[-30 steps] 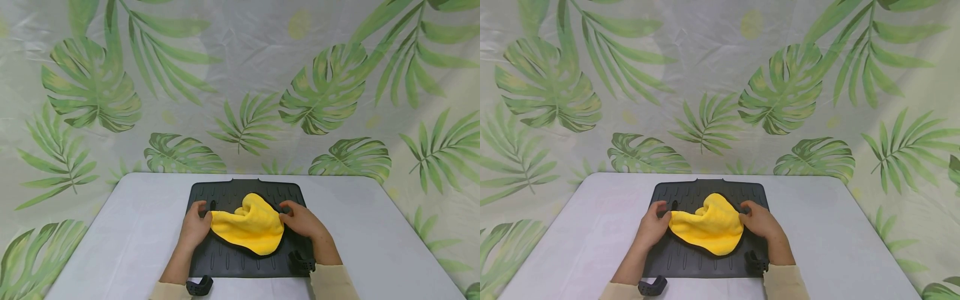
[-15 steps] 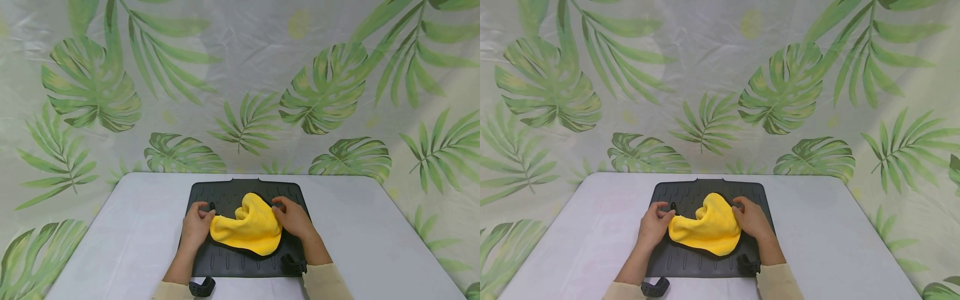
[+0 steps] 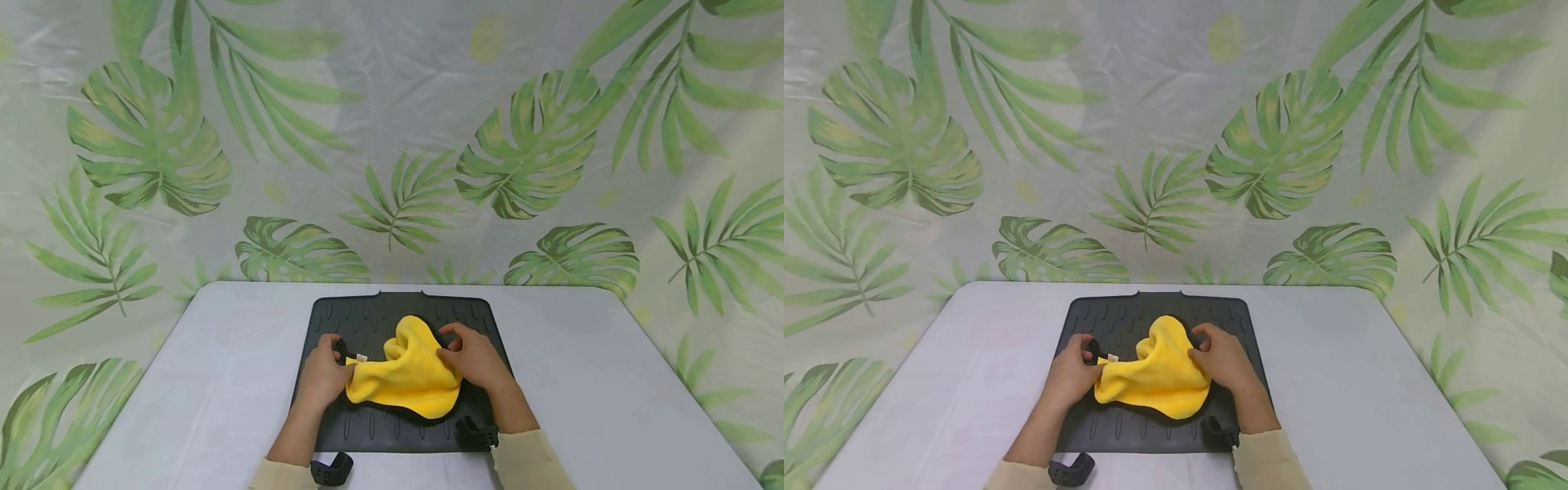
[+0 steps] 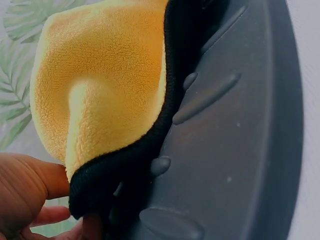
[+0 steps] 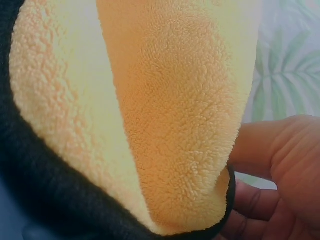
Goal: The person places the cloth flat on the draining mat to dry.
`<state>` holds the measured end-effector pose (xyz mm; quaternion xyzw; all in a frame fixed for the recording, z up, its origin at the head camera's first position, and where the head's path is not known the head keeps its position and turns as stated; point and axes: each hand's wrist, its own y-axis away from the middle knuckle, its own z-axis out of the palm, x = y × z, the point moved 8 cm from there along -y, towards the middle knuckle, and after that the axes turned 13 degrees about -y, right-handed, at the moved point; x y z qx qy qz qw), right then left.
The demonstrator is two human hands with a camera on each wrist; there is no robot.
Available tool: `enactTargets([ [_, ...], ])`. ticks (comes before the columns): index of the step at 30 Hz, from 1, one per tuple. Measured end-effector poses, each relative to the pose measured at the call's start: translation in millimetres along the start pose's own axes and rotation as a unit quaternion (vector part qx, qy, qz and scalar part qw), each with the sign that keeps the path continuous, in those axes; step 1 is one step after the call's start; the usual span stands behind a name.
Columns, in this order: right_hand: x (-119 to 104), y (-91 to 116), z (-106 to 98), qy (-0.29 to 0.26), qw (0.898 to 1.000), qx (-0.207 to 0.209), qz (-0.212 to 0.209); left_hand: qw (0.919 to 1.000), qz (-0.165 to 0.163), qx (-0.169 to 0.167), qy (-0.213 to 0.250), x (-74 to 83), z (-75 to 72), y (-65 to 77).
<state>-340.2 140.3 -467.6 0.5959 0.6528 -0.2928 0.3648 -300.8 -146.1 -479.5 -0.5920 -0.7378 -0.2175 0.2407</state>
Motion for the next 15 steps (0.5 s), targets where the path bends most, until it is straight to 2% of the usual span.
enactTargets([
  [9, -1, -1, 4, 0.013, 1.000, 0.004, -0.009, 0.9990, 0.005, 0.010, 0.042, -0.4, 5.7, -0.9],
  [15, 1, -2, 6, 0.024, 1.000, 0.011, -0.007, 0.9985, 0.016, -0.012, 0.051, 1.7, 11.3, -1.3],
])
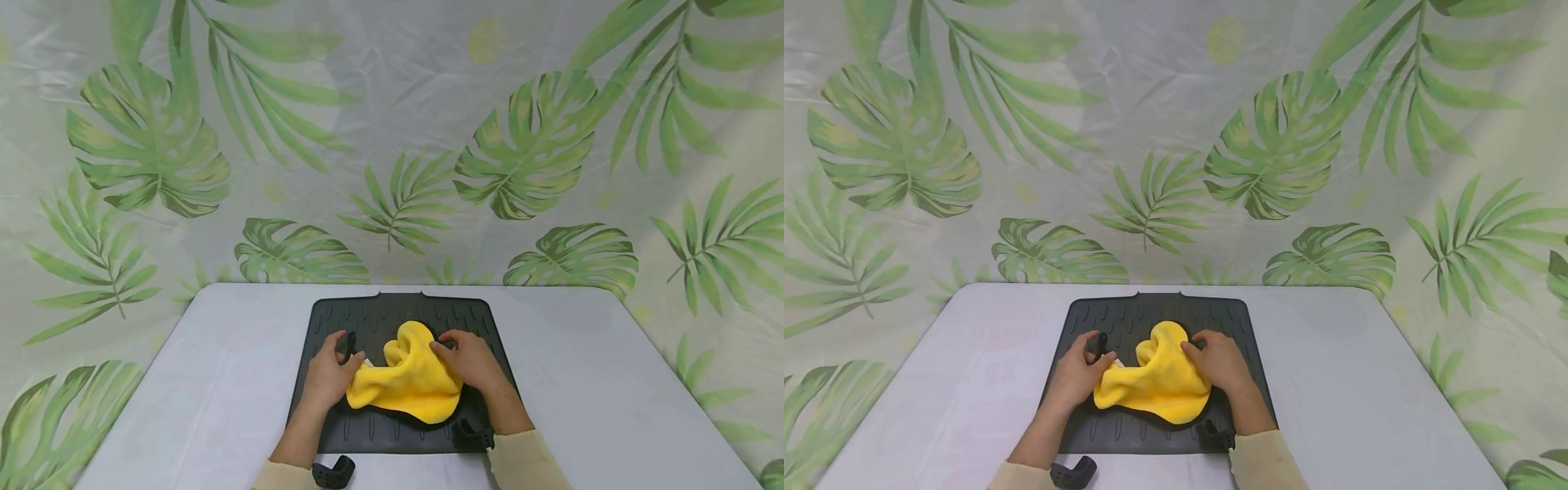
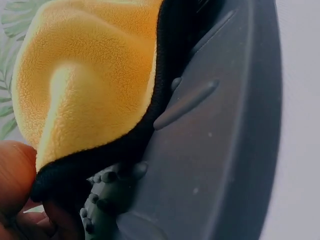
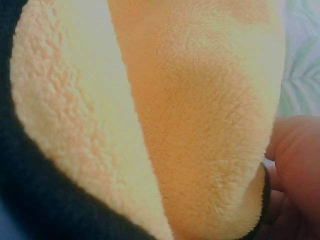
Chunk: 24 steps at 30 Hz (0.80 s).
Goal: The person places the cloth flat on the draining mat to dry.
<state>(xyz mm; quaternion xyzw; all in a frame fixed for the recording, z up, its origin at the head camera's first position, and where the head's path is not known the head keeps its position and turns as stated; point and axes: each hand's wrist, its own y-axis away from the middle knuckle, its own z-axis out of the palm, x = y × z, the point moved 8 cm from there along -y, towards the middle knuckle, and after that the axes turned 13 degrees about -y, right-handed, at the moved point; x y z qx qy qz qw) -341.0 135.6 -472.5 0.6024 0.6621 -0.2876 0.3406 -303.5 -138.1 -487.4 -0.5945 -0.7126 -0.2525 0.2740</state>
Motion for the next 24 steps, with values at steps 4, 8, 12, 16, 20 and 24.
enactTargets([
  [4, 1, 1, 0, 0.012, 1.000, 0.002, 0.005, 0.9995, 0.014, -0.019, -0.022, 1.7, 3.6, 1.3],
  [8, 1, 0, 0, 0.017, 1.000, 0.000, -0.001, 0.9961, 0.050, -0.054, -0.047, 6.3, 8.8, 3.6],
  [12, 1, 0, 2, 0.023, 1.000, -0.004, -0.005, 0.9905, 0.079, -0.094, -0.062, 10.7, 13.2, 6.4],
  [16, 1, 0, 0, 0.025, 1.000, -0.007, -0.007, 0.9877, 0.098, -0.104, -0.064, 14.1, 13.0, 9.1],
  [20, 5, 2, -7, 0.026, 1.000, -0.011, 0.000, 0.9888, 0.097, -0.093, -0.065, 13.4, 8.8, 8.9],
  [24, 9, 3, -14, 0.022, 1.000, -0.017, 0.010, 0.9901, 0.089, -0.082, -0.071, 10.9, 3.1, 7.7],
])
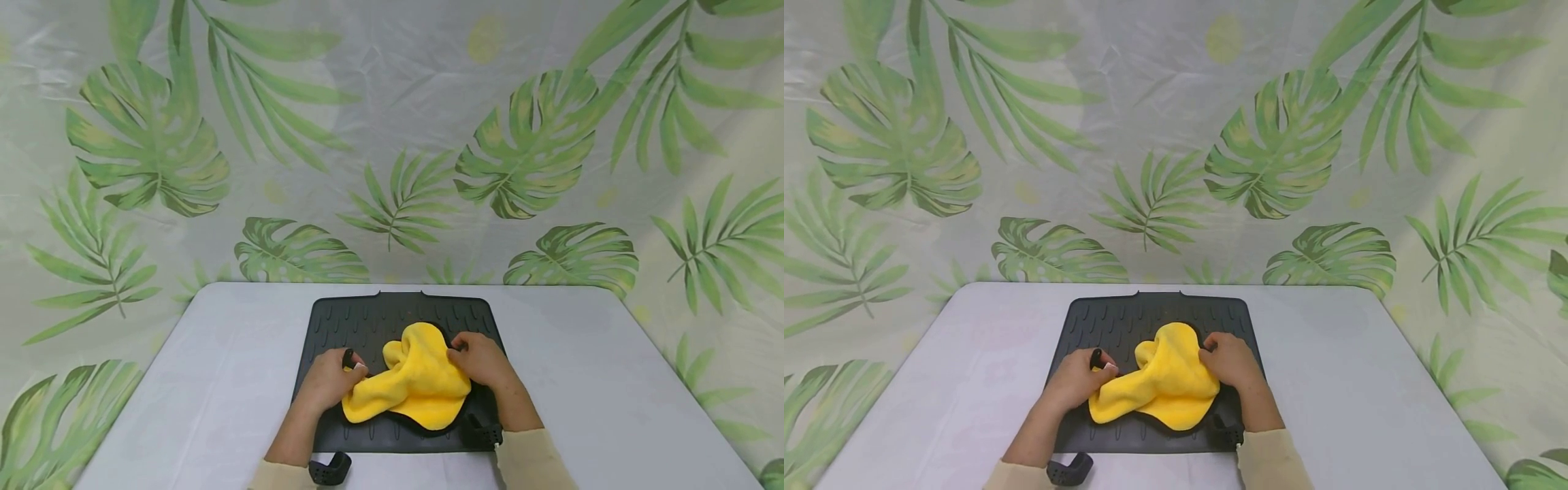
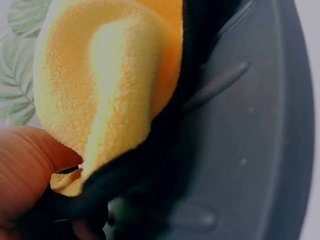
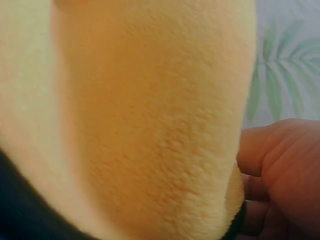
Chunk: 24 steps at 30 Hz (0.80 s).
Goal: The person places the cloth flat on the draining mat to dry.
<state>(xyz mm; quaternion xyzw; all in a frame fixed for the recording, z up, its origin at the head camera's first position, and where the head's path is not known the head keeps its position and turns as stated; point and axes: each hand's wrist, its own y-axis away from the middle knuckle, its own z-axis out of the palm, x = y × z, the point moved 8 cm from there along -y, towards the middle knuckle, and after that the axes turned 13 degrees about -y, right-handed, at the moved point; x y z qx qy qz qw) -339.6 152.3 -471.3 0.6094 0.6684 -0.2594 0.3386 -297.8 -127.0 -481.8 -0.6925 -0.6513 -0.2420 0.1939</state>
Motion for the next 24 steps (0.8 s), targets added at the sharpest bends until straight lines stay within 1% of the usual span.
enactTargets([
  [4, 4, 0, -6, -0.006, 1.000, 0.000, 0.011, 0.9999, -0.010, 0.012, -0.008, -4.4, -6.5, -0.1],
  [7, 5, 1, -11, -0.007, 1.000, 0.006, 0.013, 0.9993, -0.021, 0.029, -0.014, -9.3, -13.0, -1.1],
  [12, 9, 1, -18, -0.001, 1.000, 0.017, 0.017, 0.9970, -0.050, 0.056, -0.018, -20.3, -24.3, -2.0],
  [19, 12, 1, -20, -0.004, 1.000, 0.022, 0.018, 0.9925, -0.092, 0.077, -0.022, -32.7, -37.4, -1.5],
  [24, 12, 1, -23, -0.005, 0.999, 0.029, 0.016, 0.9903, -0.103, 0.089, -0.027, -35.0, -41.8, -0.2],
])
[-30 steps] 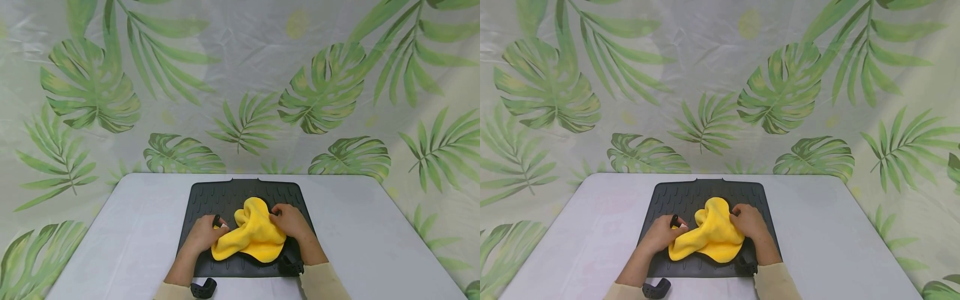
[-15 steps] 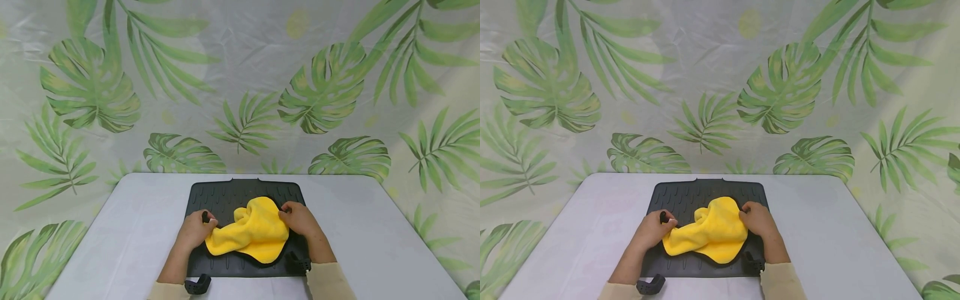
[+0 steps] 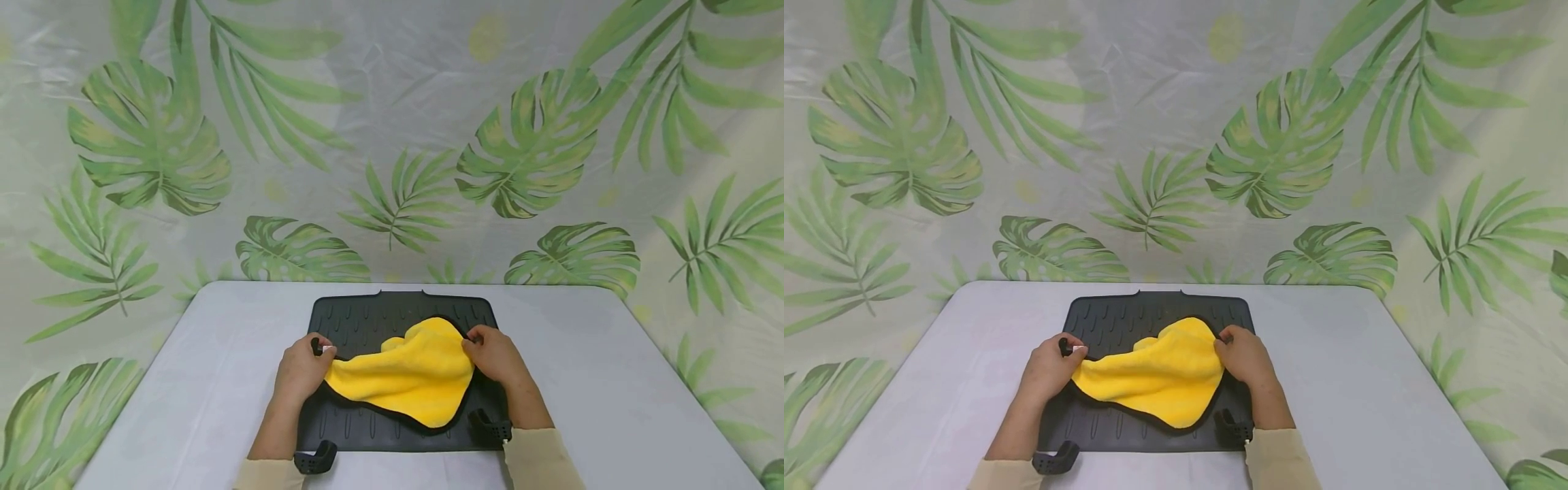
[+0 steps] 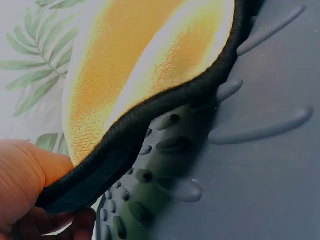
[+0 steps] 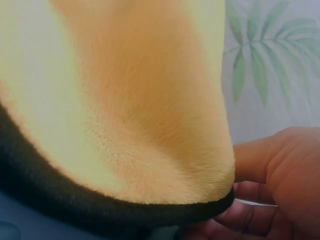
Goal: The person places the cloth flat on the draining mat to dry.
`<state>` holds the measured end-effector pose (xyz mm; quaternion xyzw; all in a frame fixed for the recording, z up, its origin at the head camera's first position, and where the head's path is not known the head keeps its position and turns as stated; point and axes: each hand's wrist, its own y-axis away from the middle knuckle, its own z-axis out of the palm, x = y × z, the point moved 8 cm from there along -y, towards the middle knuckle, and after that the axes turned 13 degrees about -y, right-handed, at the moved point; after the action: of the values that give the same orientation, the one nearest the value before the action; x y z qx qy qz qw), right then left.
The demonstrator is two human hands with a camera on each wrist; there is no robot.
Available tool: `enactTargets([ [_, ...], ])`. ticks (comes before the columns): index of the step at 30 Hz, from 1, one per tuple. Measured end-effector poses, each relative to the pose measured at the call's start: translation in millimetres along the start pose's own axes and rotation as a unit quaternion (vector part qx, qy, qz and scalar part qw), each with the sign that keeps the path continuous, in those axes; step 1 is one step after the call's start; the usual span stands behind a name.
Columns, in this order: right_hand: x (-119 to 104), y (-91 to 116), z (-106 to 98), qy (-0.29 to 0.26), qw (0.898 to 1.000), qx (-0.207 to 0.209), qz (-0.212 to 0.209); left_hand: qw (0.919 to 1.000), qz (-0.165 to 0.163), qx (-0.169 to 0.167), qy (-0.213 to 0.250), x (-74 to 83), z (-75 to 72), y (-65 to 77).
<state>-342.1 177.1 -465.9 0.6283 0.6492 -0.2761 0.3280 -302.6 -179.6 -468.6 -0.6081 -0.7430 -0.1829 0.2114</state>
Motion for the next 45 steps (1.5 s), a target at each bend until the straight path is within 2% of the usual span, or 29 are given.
enactTargets([
  [6, 1, 0, -1, -0.004, 1.000, -0.004, 0.010, 0.9997, 0.023, 0.004, 0.002, 8.1, 3.6, 2.7],
  [12, 5, 2, 4, -0.007, 0.998, -0.042, 0.040, 0.9967, 0.079, -0.018, 0.007, 23.7, 16.9, 6.9],
  [17, 7, 8, 9, -0.033, 0.994, -0.087, 0.058, 0.9900, 0.131, -0.043, -0.031, 34.3, 27.7, 10.9],
  [22, 2, 12, 15, -0.076, 0.987, -0.130, 0.053, 0.9820, 0.162, -0.063, -0.074, 43.2, 34.1, 18.1],
  [31, -3, 21, 26, -0.106, 0.970, -0.213, 0.049, 0.9753, 0.176, -0.082, -0.106, 52.9, 37.3, 23.8],
  [36, -6, 23, 29, -0.113, 0.961, -0.250, 0.026, 0.9747, 0.173, -0.086, -0.112, 52.9, 38.2, 24.8],
  [40, -8, 22, 31, -0.103, 0.963, -0.247, 0.003, 0.9760, 0.169, -0.082, -0.110, 51.6, 38.0, 25.6],
  [45, -6, 18, 28, -0.094, 0.975, -0.203, 0.008, 0.9767, 0.157, -0.096, -0.110, 48.9, 39.3, 24.7],
])
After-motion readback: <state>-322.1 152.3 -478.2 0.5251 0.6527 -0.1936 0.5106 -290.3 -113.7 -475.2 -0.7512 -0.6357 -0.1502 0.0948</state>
